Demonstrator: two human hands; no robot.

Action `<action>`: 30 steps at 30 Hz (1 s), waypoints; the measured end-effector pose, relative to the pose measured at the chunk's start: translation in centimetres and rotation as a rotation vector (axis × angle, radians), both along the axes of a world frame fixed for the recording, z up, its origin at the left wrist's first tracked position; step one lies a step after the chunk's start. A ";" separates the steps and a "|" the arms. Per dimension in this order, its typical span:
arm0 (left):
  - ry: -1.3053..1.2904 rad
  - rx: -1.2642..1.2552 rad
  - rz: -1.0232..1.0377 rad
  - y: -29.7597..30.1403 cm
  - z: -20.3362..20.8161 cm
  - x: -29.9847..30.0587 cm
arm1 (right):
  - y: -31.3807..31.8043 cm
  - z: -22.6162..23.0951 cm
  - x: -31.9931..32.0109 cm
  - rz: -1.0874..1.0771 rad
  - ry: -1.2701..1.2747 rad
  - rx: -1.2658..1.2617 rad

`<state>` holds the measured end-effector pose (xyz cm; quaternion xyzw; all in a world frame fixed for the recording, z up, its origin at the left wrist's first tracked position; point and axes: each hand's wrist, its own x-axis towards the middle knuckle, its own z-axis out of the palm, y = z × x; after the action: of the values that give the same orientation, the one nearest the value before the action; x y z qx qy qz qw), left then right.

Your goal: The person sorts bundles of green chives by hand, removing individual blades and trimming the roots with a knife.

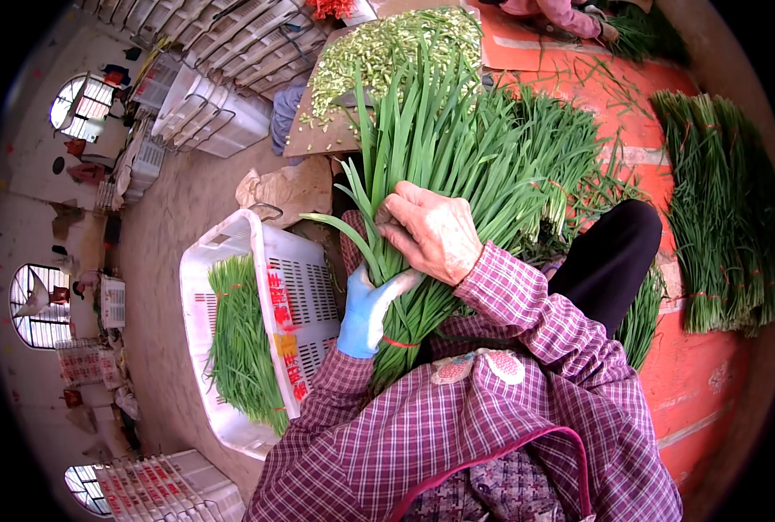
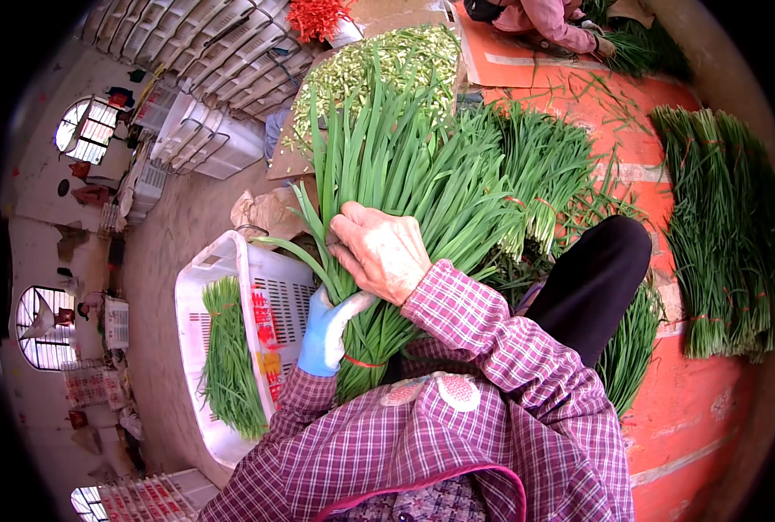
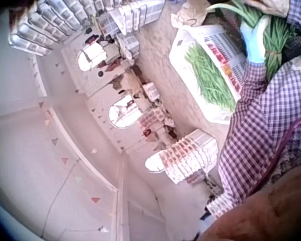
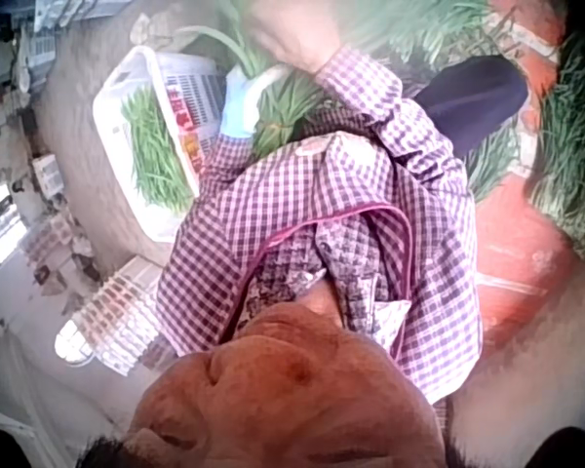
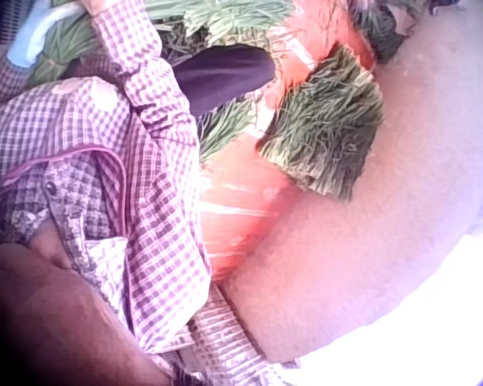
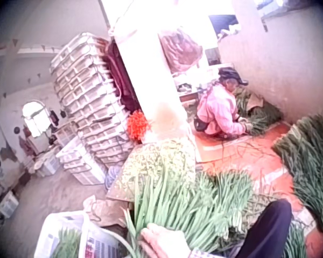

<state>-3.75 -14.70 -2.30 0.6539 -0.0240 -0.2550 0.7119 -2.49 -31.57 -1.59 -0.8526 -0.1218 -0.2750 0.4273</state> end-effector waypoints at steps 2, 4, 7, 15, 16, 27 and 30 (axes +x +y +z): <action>0.021 0.018 -0.013 -0.1 0.2 -0.1 | -0.8 0.1 0.5 -0.097 -0.043 0.324; -0.012 0.052 -0.023 -0.1 -0.4 -0.1 | -2.8 1.0 0.5 -0.064 0.066 0.515; -0.050 0.030 -0.017 -0.1 -0.5 0.1 | -2.8 2.3 -0.7 0.319 0.355 0.721; -0.139 0.027 -0.057 0.0 -1.5 0.1 | 0.8 2.6 0.0 0.067 0.080 0.127; -0.139 0.041 -0.026 -0.3 -1.5 0.0 | 0.8 2.5 0.1 0.068 0.106 0.051; -0.113 0.129 0.061 0.7 -0.1 -0.4 | -5.7 5.6 -0.7 0.226 0.085 1.143; -0.156 0.131 0.107 2.5 -0.9 0.7 | -8.9 4.5 -2.9 0.121 0.158 0.886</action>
<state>-3.03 -12.17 -3.19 0.7173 -0.0277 -0.1662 0.6761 -5.37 -40.49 2.91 -0.5973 -0.0090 -0.2091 0.7742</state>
